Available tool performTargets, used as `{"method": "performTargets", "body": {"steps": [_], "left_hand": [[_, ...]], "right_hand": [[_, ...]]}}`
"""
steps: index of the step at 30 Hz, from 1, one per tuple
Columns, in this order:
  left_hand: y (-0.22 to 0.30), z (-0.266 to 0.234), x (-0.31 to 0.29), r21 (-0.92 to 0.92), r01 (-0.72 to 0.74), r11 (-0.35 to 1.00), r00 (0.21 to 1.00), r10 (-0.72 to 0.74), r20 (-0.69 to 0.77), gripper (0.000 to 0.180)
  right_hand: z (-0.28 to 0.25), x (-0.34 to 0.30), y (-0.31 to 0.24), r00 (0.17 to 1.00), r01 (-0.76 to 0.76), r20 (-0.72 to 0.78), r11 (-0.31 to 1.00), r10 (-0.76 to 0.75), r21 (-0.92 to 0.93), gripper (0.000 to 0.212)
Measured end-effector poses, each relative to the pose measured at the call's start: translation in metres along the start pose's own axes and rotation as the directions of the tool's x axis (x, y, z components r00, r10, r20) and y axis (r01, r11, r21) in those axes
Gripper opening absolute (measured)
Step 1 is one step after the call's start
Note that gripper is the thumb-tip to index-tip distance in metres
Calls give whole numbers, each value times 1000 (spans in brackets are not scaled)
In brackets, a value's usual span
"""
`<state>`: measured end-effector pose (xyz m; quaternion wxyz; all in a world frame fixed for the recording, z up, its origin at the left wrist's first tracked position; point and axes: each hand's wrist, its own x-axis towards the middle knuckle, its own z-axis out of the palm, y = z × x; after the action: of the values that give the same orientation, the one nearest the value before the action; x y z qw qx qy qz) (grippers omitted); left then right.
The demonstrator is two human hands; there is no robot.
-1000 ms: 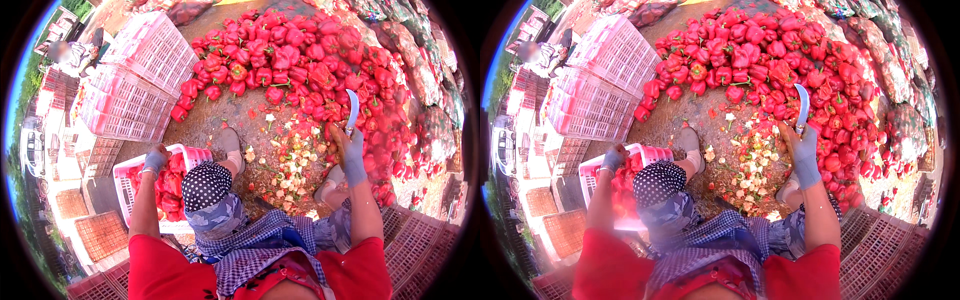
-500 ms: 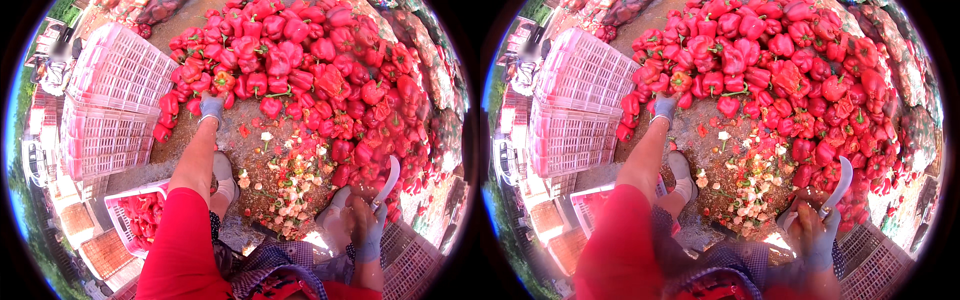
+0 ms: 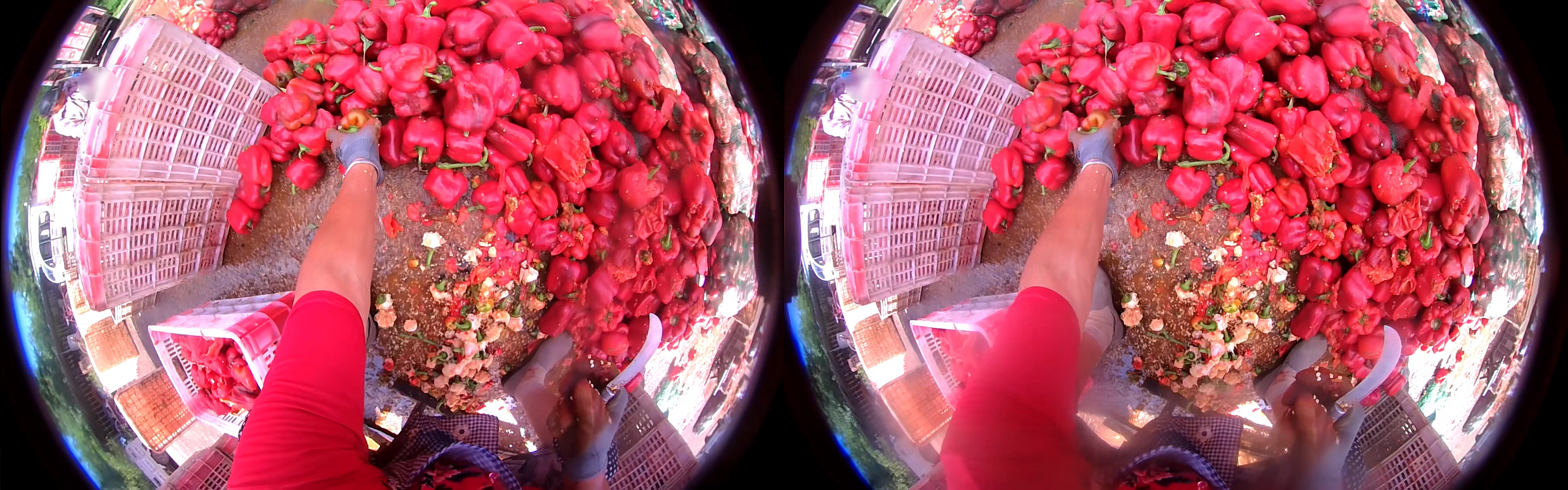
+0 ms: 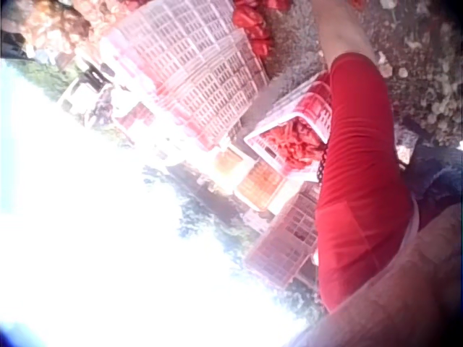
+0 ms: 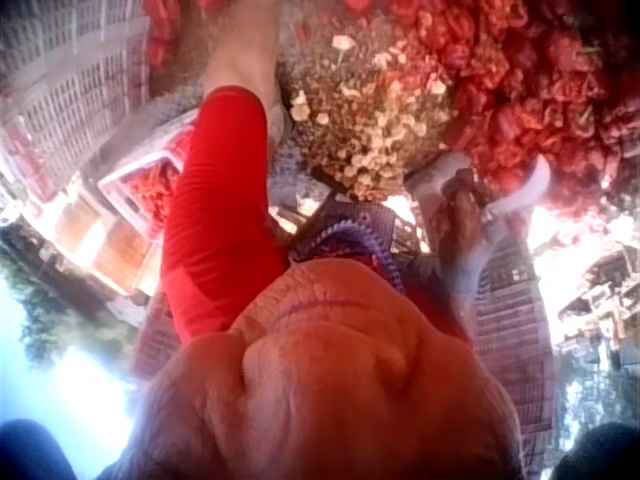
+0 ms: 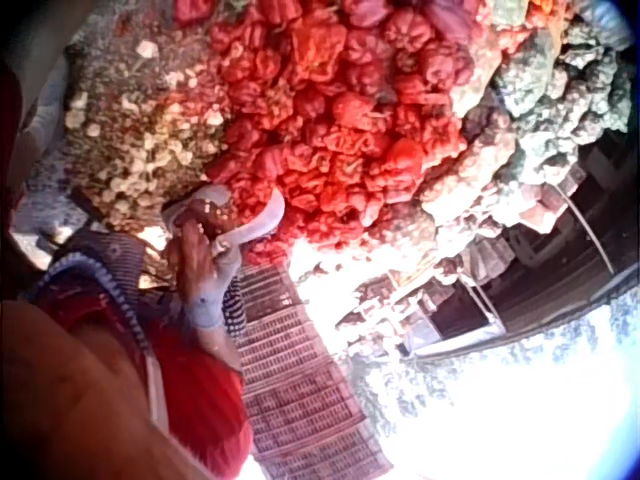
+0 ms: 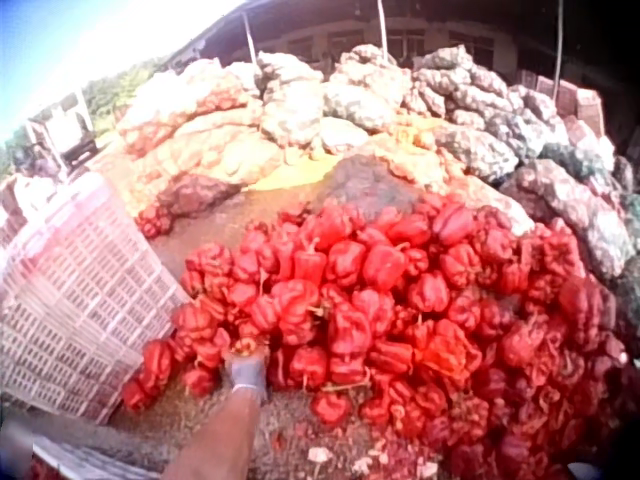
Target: The person removes the stems and seeds from red peppers using a curved blade and places the cleaned peppers into a white plastic crate.
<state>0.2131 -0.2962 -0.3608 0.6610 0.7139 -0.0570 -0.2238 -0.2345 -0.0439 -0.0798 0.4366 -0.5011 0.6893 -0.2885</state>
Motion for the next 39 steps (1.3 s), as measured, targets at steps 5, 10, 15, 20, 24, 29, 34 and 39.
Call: {"method": "performTargets", "body": {"steps": [5,10,15,20,24,29,34,39], "left_hand": [[12,-51,-27,50,-271,961,896,234,377,81],[100,-69,-131,-5,-467,884,577,309,756,81],[205,-90,-241,-169,-321,932,193,239,952,87],[262,-136,-313,-107,-193,975,-18,106,994,89],[276,-159,-347,-118,-181,976,108,139,984,92],[270,-176,-368,-187,-322,928,181,254,950,95],[256,-173,-363,-187,-258,948,294,261,919,85],[266,-167,-364,-215,-334,918,337,329,882,79]], "right_hand": [[11,5,-41,994,-104,40,993,102,52,23],[2,-8,-69,981,-180,122,930,148,321,19],[-2,-12,-76,990,-42,140,924,-13,381,30],[1,-6,-84,912,202,269,908,-311,366,47],[3,-24,-90,885,1,394,846,-249,533,51],[-1,-40,-87,819,-220,537,755,-201,618,52],[8,-36,-78,913,210,257,904,-318,373,49],[9,-45,-72,816,557,193,831,-545,-4,41]]}}
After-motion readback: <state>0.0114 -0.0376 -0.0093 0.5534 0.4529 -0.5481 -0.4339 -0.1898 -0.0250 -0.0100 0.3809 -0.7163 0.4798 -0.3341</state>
